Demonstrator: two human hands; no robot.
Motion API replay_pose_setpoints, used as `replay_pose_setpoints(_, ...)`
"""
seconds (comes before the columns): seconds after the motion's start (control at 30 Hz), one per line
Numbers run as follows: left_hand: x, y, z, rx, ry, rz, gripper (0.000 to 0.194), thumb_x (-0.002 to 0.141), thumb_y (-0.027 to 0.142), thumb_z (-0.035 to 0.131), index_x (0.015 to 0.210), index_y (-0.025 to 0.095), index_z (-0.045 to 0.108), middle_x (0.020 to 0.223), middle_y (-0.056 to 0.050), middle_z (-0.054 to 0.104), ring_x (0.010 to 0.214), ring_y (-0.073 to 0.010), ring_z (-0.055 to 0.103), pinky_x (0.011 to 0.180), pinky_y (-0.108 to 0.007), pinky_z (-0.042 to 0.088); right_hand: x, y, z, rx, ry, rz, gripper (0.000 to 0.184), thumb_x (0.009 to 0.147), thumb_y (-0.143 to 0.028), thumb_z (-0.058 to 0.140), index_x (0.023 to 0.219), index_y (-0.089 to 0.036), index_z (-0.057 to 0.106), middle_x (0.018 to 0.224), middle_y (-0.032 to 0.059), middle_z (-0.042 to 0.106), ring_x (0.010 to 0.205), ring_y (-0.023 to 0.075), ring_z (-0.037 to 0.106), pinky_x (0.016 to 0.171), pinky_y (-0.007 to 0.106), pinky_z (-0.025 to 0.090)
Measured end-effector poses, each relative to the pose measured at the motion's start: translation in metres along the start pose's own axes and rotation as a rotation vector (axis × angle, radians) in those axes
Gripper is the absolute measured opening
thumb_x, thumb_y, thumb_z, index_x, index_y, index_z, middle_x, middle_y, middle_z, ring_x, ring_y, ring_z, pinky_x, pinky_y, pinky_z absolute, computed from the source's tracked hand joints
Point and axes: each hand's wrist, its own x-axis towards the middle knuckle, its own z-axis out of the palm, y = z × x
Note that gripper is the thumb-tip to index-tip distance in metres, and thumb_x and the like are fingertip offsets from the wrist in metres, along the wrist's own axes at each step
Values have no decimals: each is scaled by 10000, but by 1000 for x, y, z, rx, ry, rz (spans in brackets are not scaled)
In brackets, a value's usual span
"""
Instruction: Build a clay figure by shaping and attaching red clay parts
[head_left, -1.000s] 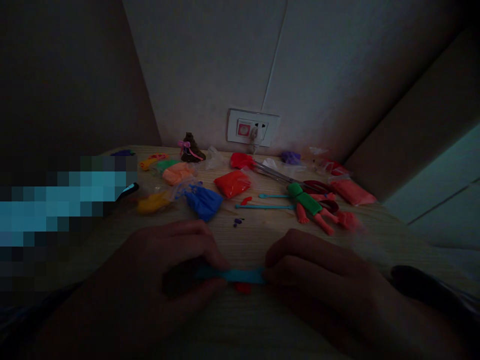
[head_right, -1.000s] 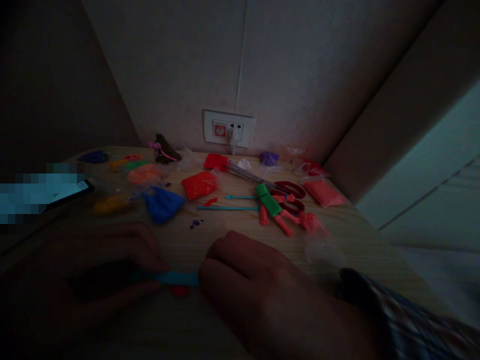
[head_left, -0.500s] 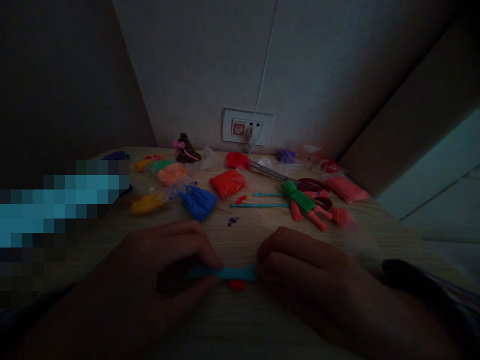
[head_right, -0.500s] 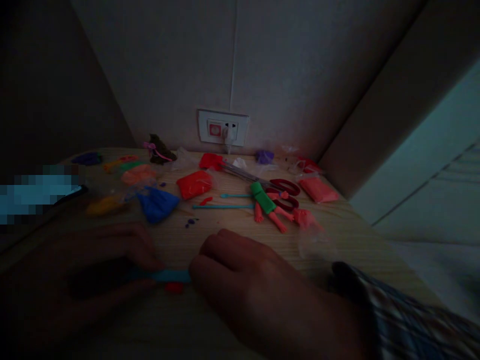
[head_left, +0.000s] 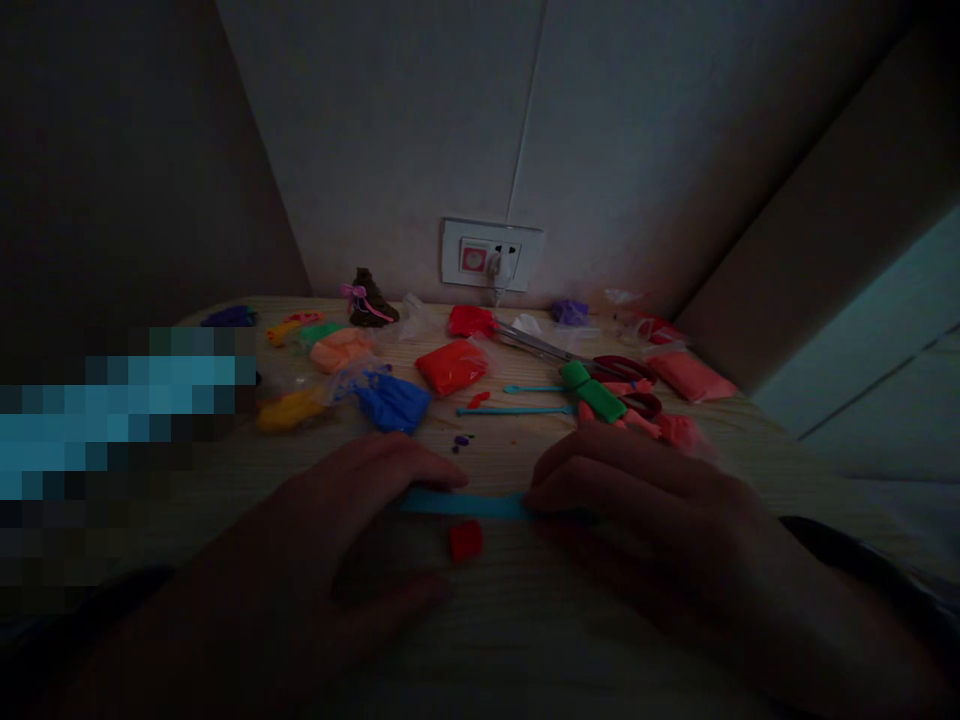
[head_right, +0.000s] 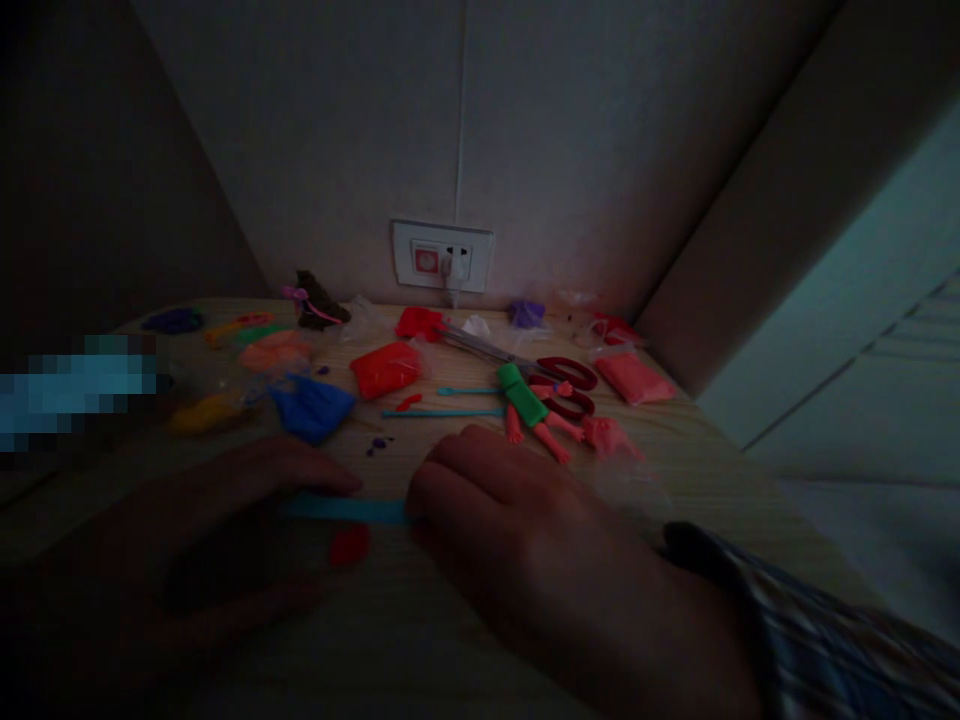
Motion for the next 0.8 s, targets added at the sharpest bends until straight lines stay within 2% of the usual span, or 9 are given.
replay_pose_setpoints(0.13, 7, 5, -1, -90, -18, 30, 347, 877, 337, 783, 1205, 444, 742, 1191, 90, 779, 1056, -213, 744, 970, -291, 580, -3, 0, 4, 17, 2, -12, 312, 1014, -17, 454, 875, -164, 692, 867, 38, 729, 703, 143, 658, 621, 246, 537)
replay_pose_setpoints(0.27, 17, 18, -5, -141, -73, 3, 119, 860, 283, 755, 954, 349, 786, 1029, 74, 771, 924, -184, 724, 830, -251, 571, -5, 2, 11, 44, 14, -15, 301, 971, 21, 466, 910, -179, 682, 914, 32, 736, 734, 144, 659, 645, 255, 522)
replay_pose_setpoints(0.37, 22, 26, -8, -166, -79, -8, 92, 848, 264, 704, 866, 308, 783, 933, 57, 753, 831, -172, 704, 745, -239, 553, -4, 1, 11, 33, 6, -20, 307, 983, 15, 459, 897, -179, 681, 894, 37, 737, 719, 144, 654, 634, 253, 516)
replay_pose_setpoints(0.5, 27, 31, -9, -172, -92, -16, 98, 835, 267, 691, 851, 294, 783, 922, 45, 752, 828, -175, 706, 740, -244, 552, -1, 0, 10, 26, 15, -34, 322, 1022, -5, 451, 880, -174, 686, 887, 49, 749, 717, 143, 671, 637, 247, 526)
replay_pose_setpoints(0.63, 26, 27, -8, -178, -132, -10, 140, 846, 271, 682, 885, 310, 811, 972, 44, 769, 901, -180, 732, 792, -253, 563, -1, 0, 10, 51, 22, -40, 320, 1019, -12, 449, 900, -171, 699, 882, 46, 743, 707, 140, 675, 615, 239, 525)
replay_pose_setpoints(0.73, 18, 17, -6, -178, -86, -3, 200, 849, 273, 738, 1007, 375, 808, 1068, 79, 785, 984, -183, 733, 874, -254, 556, -1, -1, 8, 53, -31, -36, 336, 986, 24, 451, 898, -150, 725, 871, 48, 744, 698, 144, 682, 612, 239, 546)
replay_pose_setpoints(0.8, 13, 10, -7, -158, -42, 13, 247, 852, 272, 764, 1059, 406, 783, 1082, 101, 790, 973, -181, 731, 858, -246, 551, 0, -3, 6, 60, -52, -39, 339, 966, 39, 461, 893, -138, 742, 877, 55, 749, 696, 146, 686, 605, 234, 555)
